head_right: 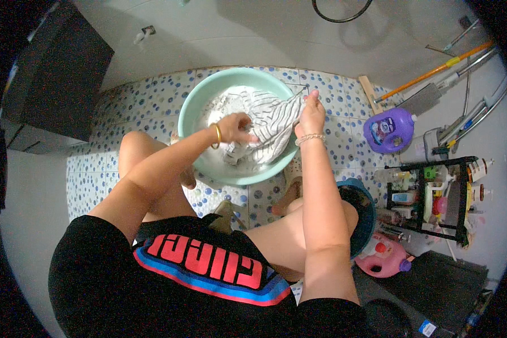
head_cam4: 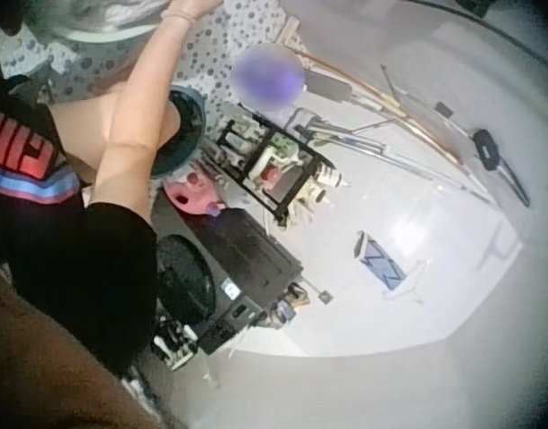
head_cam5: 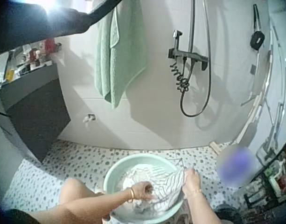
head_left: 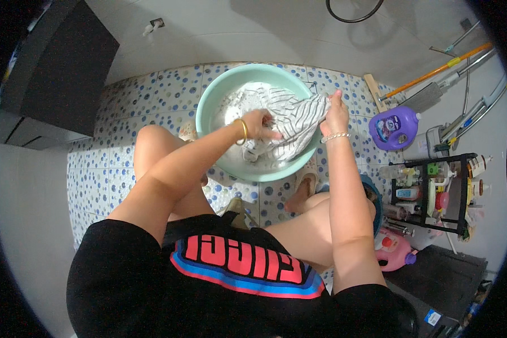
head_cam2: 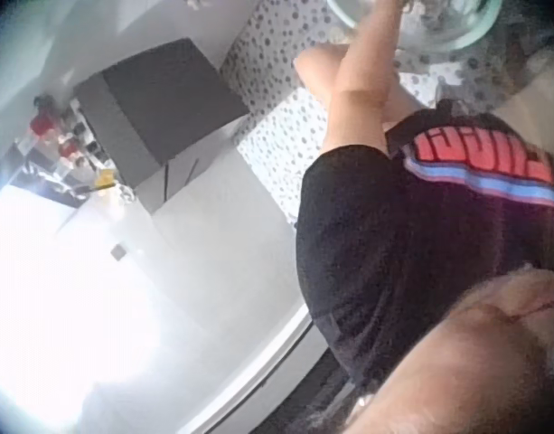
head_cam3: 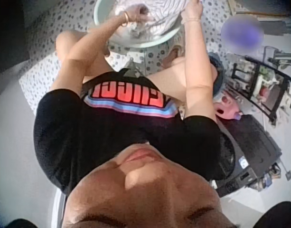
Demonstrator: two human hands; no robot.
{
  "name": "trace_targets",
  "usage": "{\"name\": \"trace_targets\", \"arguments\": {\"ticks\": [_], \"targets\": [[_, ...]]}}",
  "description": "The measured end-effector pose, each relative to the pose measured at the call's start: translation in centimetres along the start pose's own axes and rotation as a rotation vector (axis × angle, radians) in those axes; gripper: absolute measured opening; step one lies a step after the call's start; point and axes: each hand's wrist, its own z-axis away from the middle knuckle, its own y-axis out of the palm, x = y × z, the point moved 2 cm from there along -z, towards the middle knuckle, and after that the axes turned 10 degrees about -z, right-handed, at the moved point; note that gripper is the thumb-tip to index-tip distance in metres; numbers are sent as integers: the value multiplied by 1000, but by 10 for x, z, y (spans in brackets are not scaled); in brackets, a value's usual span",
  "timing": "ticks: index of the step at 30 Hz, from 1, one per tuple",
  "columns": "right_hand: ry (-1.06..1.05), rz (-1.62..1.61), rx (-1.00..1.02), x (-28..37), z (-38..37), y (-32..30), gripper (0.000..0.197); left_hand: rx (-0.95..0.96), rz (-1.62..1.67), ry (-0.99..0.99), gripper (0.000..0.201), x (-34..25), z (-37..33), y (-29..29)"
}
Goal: The person sits on the floor and hand-washes a striped garment in a light green basin filled with soapy water. They repeatedly submerge, agitate, and wring the fabric by hand to clean it.
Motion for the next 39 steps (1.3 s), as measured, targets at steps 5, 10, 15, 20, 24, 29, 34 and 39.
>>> {"name": "trace_targets", "arguments": {"ticks": [5,10,15,20,24,29,34,39], "targets": [[57,35,204,7,28,14,27,-40,-156,-118,39,26,13,38],[-347,971,529,-15,59,15,63,-277,260,-334,33,18,25,18],[-506,1031,619,-43,139,23,71,-375,1025,-341,30,-21,24,-10],[-579,864,542,-31,118,25,38,-173,1262,-389,29,-78,24,-50],[-436,821,496,30,98,35,13,2,1258,-145,34,-71,24,-99],[-144,88,249,42,59,21,24,-89,749,-98,62,-36,18,-106],[-21,-157,235,44,35,16,22,-185,-151,-75,76,-29,30,-105],[75,-317,284,47,48,33,18,-520,-298,-216,60,13,29,-71]]}}
